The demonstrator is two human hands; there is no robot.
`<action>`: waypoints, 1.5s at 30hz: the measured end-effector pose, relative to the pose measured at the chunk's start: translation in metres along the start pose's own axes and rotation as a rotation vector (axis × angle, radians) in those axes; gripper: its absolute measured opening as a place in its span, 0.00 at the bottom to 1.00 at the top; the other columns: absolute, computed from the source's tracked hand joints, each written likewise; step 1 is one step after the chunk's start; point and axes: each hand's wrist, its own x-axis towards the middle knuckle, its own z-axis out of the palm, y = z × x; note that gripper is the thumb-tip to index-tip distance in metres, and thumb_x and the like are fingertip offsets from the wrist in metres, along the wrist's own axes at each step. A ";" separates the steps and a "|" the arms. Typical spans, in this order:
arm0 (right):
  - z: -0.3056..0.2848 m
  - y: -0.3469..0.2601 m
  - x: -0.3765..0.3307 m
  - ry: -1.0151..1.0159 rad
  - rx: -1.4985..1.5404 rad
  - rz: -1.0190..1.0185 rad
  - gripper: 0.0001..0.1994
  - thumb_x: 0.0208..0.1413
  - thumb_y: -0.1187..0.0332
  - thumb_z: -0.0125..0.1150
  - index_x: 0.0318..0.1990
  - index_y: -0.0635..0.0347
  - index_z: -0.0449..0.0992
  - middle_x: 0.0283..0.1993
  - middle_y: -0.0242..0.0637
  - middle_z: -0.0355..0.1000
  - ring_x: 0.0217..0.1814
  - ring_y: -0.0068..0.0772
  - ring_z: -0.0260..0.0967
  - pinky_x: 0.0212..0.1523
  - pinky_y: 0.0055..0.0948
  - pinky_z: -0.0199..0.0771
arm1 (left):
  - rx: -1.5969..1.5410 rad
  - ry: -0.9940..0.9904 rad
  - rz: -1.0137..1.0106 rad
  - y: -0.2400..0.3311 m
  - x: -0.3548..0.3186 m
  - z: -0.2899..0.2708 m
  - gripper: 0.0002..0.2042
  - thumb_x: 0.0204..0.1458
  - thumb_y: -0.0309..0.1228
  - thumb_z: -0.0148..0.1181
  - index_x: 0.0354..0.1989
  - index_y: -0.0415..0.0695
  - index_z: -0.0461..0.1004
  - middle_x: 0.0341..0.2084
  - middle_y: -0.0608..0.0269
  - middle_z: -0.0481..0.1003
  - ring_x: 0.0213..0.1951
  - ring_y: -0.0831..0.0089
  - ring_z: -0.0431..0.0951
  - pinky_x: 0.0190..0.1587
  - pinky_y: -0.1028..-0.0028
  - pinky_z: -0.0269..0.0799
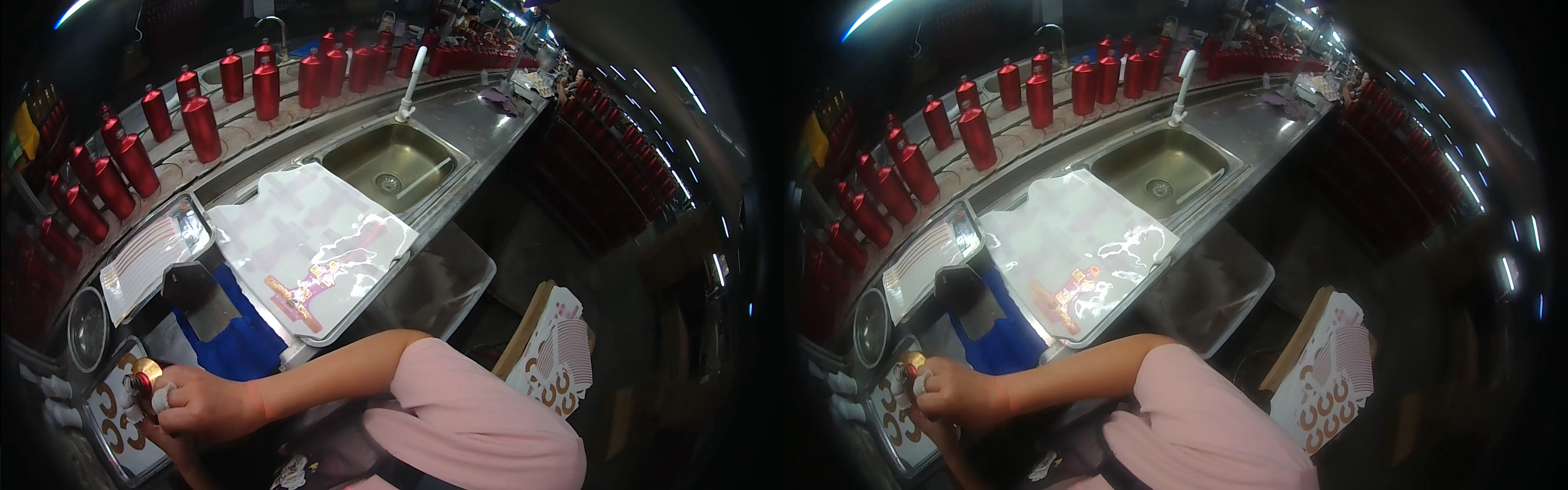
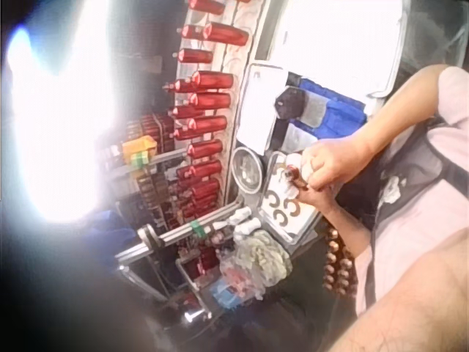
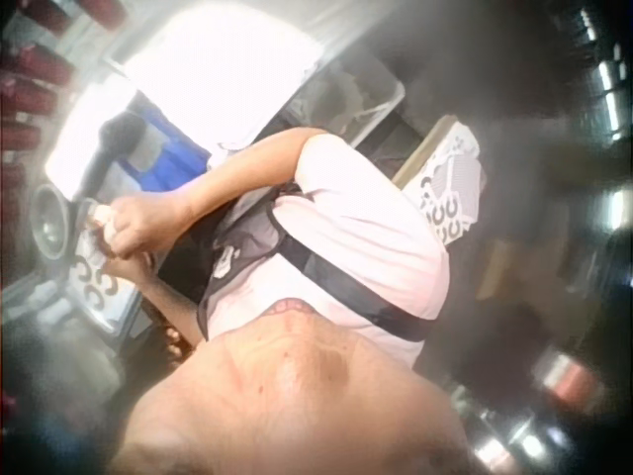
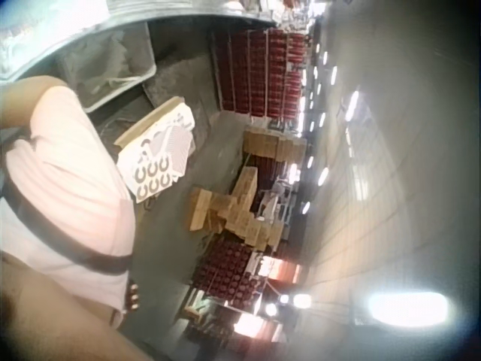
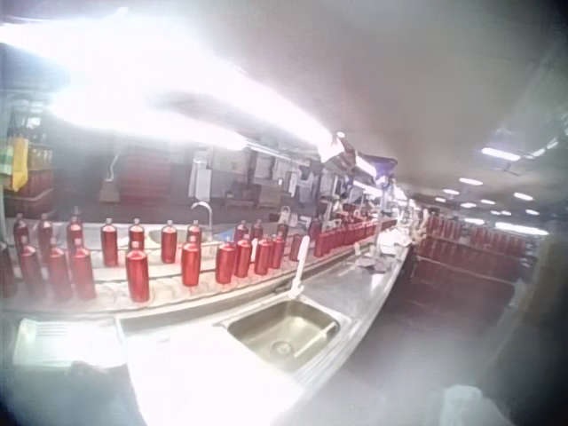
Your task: The person applies gold circular stickers to the necks of red cylindrical containers, then places a red container on a blue stand and applies a rectangular label to its side. The person uses a small tool to smooth the label and then sets the finished container aside.
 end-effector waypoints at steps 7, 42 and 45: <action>0.001 0.004 0.012 0.020 0.078 -0.034 0.09 0.43 0.67 0.68 0.28 0.54 0.71 0.31 0.34 0.68 0.39 0.46 0.68 0.39 0.43 0.69 | -0.755 -0.100 0.225 -0.020 -0.013 0.041 0.11 0.67 0.30 0.44 0.55 0.44 0.66 0.48 0.65 0.68 0.52 0.72 0.70 0.52 0.74 0.68; -0.107 -0.030 -0.049 0.035 -0.120 -0.047 0.22 0.45 0.64 0.69 0.49 0.60 0.77 0.24 0.32 0.70 0.16 0.36 0.65 0.17 0.34 0.57 | 0.034 0.456 -0.075 0.023 -0.053 0.142 0.39 0.43 0.20 0.78 0.65 0.38 0.62 0.57 0.55 0.72 0.55 0.67 0.76 0.56 0.68 0.76; -0.117 -0.022 -0.055 -0.036 -0.014 0.193 0.24 0.50 0.66 0.71 0.56 0.58 0.77 0.31 0.38 0.77 0.19 0.36 0.70 0.20 0.34 0.64 | 0.223 0.377 -0.077 0.038 -0.058 0.142 0.41 0.41 0.22 0.81 0.65 0.37 0.63 0.58 0.55 0.72 0.56 0.68 0.76 0.58 0.68 0.75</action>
